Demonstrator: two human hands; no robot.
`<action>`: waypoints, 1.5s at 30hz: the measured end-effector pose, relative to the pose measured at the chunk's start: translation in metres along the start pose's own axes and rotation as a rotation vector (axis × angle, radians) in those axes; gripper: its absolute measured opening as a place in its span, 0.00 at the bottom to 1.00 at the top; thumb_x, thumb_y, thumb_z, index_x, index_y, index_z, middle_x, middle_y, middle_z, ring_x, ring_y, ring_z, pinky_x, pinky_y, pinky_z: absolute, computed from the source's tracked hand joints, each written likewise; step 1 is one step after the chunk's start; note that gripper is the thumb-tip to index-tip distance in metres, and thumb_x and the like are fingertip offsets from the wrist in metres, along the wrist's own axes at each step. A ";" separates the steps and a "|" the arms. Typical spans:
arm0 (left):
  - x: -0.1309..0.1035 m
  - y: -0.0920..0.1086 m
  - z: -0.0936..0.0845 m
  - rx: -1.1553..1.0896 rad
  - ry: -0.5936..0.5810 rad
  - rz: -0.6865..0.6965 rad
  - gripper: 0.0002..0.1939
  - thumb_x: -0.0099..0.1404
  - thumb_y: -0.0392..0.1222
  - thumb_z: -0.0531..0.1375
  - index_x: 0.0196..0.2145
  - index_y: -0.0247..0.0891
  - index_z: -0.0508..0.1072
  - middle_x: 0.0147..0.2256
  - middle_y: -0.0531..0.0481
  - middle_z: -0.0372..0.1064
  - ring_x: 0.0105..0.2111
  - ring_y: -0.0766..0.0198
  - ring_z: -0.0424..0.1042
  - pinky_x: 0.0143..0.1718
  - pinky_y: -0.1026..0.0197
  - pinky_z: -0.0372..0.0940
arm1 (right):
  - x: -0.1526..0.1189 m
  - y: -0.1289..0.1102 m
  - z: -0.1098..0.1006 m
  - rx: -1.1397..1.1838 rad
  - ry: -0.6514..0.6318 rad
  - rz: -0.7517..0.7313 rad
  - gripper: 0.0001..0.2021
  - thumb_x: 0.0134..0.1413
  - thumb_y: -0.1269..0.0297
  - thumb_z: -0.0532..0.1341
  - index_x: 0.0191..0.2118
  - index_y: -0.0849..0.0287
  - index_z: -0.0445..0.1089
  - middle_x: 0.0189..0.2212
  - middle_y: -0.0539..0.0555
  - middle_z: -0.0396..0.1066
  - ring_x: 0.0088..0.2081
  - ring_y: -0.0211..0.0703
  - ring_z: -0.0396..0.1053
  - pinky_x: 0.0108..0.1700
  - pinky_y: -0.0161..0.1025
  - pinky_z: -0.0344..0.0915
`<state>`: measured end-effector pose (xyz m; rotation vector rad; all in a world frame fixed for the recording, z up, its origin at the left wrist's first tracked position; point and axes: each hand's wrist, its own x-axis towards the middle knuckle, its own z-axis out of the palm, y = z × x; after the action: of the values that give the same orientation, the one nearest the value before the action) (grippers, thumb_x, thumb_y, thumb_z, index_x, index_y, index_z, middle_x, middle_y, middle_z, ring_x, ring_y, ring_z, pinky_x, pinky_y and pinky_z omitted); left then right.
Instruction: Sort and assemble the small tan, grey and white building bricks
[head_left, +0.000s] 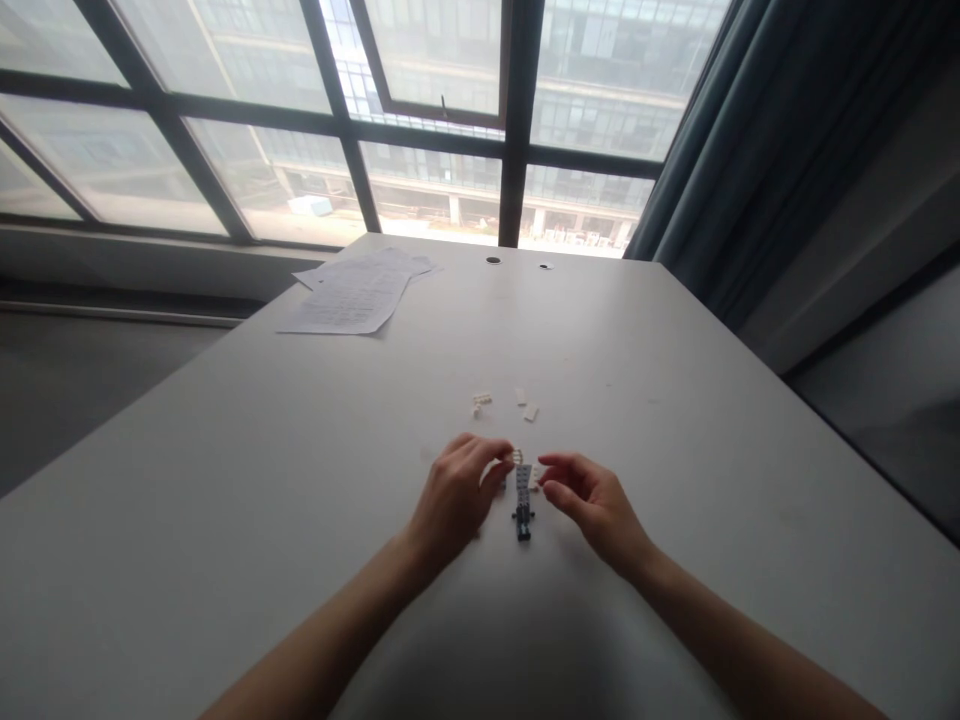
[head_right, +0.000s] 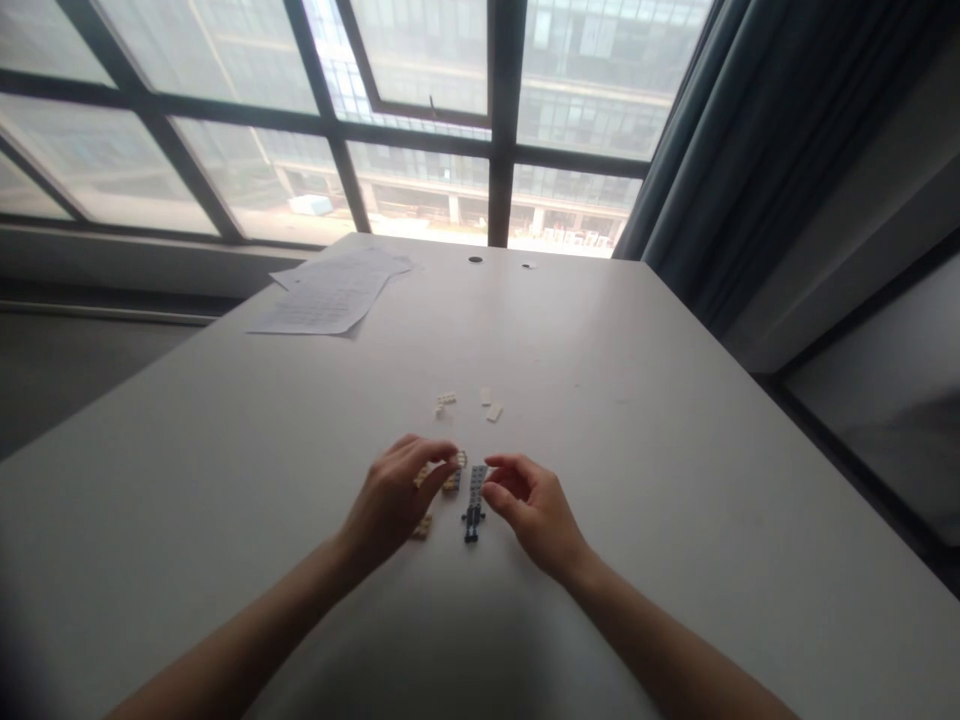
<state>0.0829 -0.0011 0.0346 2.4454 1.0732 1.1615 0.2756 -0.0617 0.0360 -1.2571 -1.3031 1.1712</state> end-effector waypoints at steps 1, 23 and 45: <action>-0.003 0.011 0.000 -0.044 0.019 0.038 0.03 0.66 0.37 0.58 0.37 0.38 0.71 0.31 0.50 0.72 0.33 0.63 0.68 0.37 0.61 0.65 | 0.001 -0.004 0.006 0.107 -0.026 0.018 0.14 0.52 0.58 0.64 0.42 0.59 0.71 0.32 0.52 0.72 0.31 0.39 0.68 0.36 0.38 0.66; -0.020 0.030 -0.001 -0.120 0.249 0.199 0.07 0.59 0.32 0.64 0.34 0.44 0.74 0.35 0.52 0.76 0.35 0.65 0.71 0.39 0.60 0.66 | -0.005 -0.015 0.021 0.295 0.018 -0.088 0.07 0.52 0.60 0.65 0.36 0.57 0.73 0.27 0.50 0.72 0.28 0.38 0.68 0.33 0.38 0.68; -0.015 -0.020 -0.032 -0.093 0.178 -0.312 0.11 0.61 0.48 0.60 0.27 0.38 0.74 0.25 0.53 0.72 0.24 0.66 0.67 0.30 0.63 0.64 | 0.049 0.023 -0.034 -0.487 0.158 -0.082 0.08 0.52 0.62 0.60 0.33 0.60 0.74 0.27 0.52 0.75 0.29 0.40 0.69 0.34 0.38 0.64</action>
<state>0.0424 -0.0002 0.0375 2.0425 1.3593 1.3065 0.3103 -0.0119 0.0170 -1.5884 -1.5565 0.6970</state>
